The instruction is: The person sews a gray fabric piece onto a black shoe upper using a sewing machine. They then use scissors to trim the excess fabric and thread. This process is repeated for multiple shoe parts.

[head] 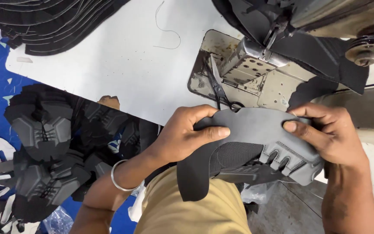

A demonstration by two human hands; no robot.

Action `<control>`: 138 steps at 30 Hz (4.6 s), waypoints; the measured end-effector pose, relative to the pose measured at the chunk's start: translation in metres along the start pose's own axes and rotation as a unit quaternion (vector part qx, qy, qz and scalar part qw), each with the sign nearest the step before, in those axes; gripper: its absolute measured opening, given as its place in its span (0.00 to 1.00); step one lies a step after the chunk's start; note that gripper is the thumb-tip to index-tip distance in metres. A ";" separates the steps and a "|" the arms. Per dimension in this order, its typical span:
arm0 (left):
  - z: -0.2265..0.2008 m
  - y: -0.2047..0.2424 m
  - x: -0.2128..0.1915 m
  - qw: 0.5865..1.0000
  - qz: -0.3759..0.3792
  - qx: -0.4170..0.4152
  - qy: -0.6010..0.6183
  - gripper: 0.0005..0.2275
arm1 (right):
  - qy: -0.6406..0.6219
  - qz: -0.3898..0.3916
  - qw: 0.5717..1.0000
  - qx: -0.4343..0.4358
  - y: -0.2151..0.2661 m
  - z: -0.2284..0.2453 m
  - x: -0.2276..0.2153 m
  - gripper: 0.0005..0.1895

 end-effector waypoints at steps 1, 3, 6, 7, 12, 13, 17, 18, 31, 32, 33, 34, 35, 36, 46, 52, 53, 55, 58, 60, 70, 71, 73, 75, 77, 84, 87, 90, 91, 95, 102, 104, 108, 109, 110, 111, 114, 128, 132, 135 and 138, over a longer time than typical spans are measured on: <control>0.005 0.000 0.001 0.999 0.009 -0.046 0.012 0.12 | -0.012 0.006 1.000 -0.001 0.000 0.000 0.001 0.07; 0.014 0.001 0.004 0.995 0.018 -0.095 0.025 0.11 | -0.023 0.013 1.000 -0.001 -0.001 -0.005 0.000 0.07; 0.026 0.003 0.007 0.986 0.019 -0.148 0.078 0.10 | -0.024 0.011 1.000 0.004 -0.004 -0.015 -0.001 0.07; 0.028 0.004 0.008 0.981 0.018 -0.164 0.104 0.10 | -0.036 0.020 0.999 0.004 -0.005 -0.015 0.000 0.06; 0.033 0.008 0.007 0.960 0.017 -0.208 0.186 0.09 | -0.061 0.036 0.997 0.030 -0.005 -0.015 0.003 0.06; 0.031 0.007 0.005 0.968 0.032 -0.187 0.166 0.09 | -0.044 0.037 0.998 0.021 -0.002 -0.014 0.004 0.06; 0.010 0.005 0.002 0.986 0.081 -0.101 0.101 0.12 | 0.029 0.024 0.998 -0.054 0.010 0.004 0.005 0.08; 0.005 0.005 0.003 0.987 0.080 -0.098 0.102 0.12 | 0.031 0.024 0.998 -0.057 0.011 0.003 0.003 0.08; -0.017 0.006 0.000 0.985 0.090 0.078 -0.124 0.12 | 0.130 -0.030 0.977 -0.164 0.024 0.016 0.008 0.11; -0.020 0.004 0.002 0.973 0.065 0.161 -0.149 0.11 | 0.137 -0.034 0.977 -0.162 0.024 0.019 0.009 0.11; -0.028 -0.004 0.003 0.973 0.070 0.165 -0.147 0.11 | 0.139 -0.041 0.976 -0.160 0.020 0.024 0.008 0.11; -0.030 -0.012 0.006 0.976 0.127 0.079 -0.156 0.16 | 0.112 -0.016 0.985 -0.128 0.017 0.027 0.010 0.10; -0.032 -0.020 0.009 0.969 0.186 -0.007 -0.163 0.23 | 0.085 0.008 0.992 -0.095 0.014 0.028 0.011 0.09; -0.030 -0.021 0.009 0.967 0.196 -0.007 -0.164 0.23 | 0.081 0.000 0.993 -0.090 0.013 0.031 0.011 0.09; 0.001 -0.030 0.010 0.976 0.204 0.041 -0.072 0.17 | 0.022 0.113 0.990 -0.078 -0.014 0.039 0.005 0.11; 0.028 -0.025 0.007 0.967 0.159 -0.064 0.187 0.18 | -0.024 0.181 0.982 -0.044 -0.028 0.043 0.005 0.17; 0.033 -0.022 0.008 0.943 0.155 -0.116 0.269 0.20 | -0.003 0.183 0.983 -0.033 -0.029 0.042 0.005 0.18; 0.030 -0.022 0.004 0.951 0.147 -0.103 0.251 0.20 | 0.001 0.192 0.980 -0.052 -0.031 0.032 0.003 0.18; 0.017 -0.021 0.000 0.965 0.143 -0.047 0.217 0.19 | 0.015 0.199 0.975 -0.100 -0.027 0.048 0.000 0.16; -0.002 -0.021 -0.006 0.970 0.142 -0.001 0.195 0.17 | 0.025 0.201 0.970 -0.137 -0.024 0.063 -0.002 0.14; -0.029 -0.011 -0.016 0.962 0.132 0.171 -0.166 0.21 | 0.206 0.126 0.914 -0.326 -0.018 0.117 0.009 0.12; -0.025 -0.012 -0.017 0.971 0.108 0.178 -0.119 0.20 | 0.250 0.089 0.897 -0.353 -0.019 0.121 0.011 0.14; -0.007 -0.032 -0.017 0.978 0.111 0.138 -0.107 0.18 | 0.285 0.059 0.885 -0.363 -0.027 0.116 0.014 0.13; 0.004 -0.053 -0.020 0.984 0.119 0.096 -0.094 0.16 | 0.317 0.027 0.873 -0.370 -0.037 0.108 0.017 0.12; 0.003 -0.077 -0.025 0.980 0.100 0.156 -0.076 0.13 | 0.387 -0.131 0.875 -0.260 -0.051 0.095 0.010 0.13; -0.020 -0.134 -0.045 0.967 0.135 0.181 -0.114 0.14 | 0.329 -0.153 0.870 -0.332 -0.083 0.085 0.014 0.12; -0.025 -0.149 -0.046 0.977 0.177 0.004 -0.120 0.16 | 0.320 -0.147 0.912 -0.211 -0.087 0.099 0.021 0.11; -0.024 -0.159 -0.046 0.973 0.187 -0.035 -0.130 0.16 | 0.260 -0.154 0.926 -0.226 -0.086 0.097 0.021 0.10; -0.023 -0.161 -0.047 0.973 0.192 -0.011 -0.130 0.16 | 0.235 -0.158 0.932 -0.225 -0.085 0.094 0.022 0.10; -0.019 -0.158 -0.052 0.975 0.193 0.033 -0.100 0.15 | 0.267 -0.177 0.917 -0.237 -0.081 0.075 0.018 0.11; -0.014 -0.159 -0.047 0.974 0.177 0.063 -0.129 0.14 | 0.176 -0.162 0.941 -0.240 -0.100 0.071 0.014 0.09; -0.014 -0.160 -0.046 0.970 0.166 0.099 -0.147 0.15 | 0.162 -0.158 0.933 -0.281 -0.107 0.086 0.016 0.08; -0.007 -0.152 -0.034 0.971 0.127 0.134 -0.152 0.15 | 0.231 -0.119 0.924 -0.280 -0.130 0.033 -0.010 0.06; -0.006 -0.150 -0.032 0.978 0.106 0.121 -0.132 0.15 | 0.275 -0.180 0.888 -0.322 -0.131 0.006 -0.020 0.07; -0.005 -0.148 -0.030 0.984 0.085 0.108 -0.113 0.15 | 0.317 -0.239 0.844 -0.361 -0.132 -0.021 -0.030 0.08; -0.006 -0.144 -0.025 0.984 0.087 0.108 -0.114 0.15 | 0.316 -0.240 0.845 -0.359 -0.122 -0.047 -0.030 0.08; -0.008 -0.135 -0.017 0.993 0.030 0.076 -0.087 0.15 | 0.227 -0.451 0.806 -0.309 -0.084 -0.060 -0.006 0.17; -0.004 -0.102 0.024 0.978 -0.187 0.002 -0.092 0.15 | 0.452 -0.209 0.785 -0.369 -0.021 0.019 0.061 0.30; 0.008 -0.091 0.034 0.962 -0.238 0.121 -0.055 0.10 | 0.479 -0.133 0.770 -0.399 -0.030 0.058 0.039 0.36; 0.008 -0.092 0.034 0.961 -0.244 0.131 -0.021 0.10 | 0.518 -0.107 0.731 -0.431 -0.035 0.068 0.031 0.39; 0.014 -0.087 0.036 0.970 -0.223 0.098 -0.024 0.12 | 0.545 -0.091 0.707 -0.441 -0.035 0.062 0.028 0.39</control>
Point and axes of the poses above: each hand's wrist, its own y-axis away from the middle knuckle, its own x-axis out of the palm, z = x × y, the point moved 3 cm from there along -y, towards the middle knuckle, and after that the axes turned 12 degrees about -z, right-handed, at the moved point
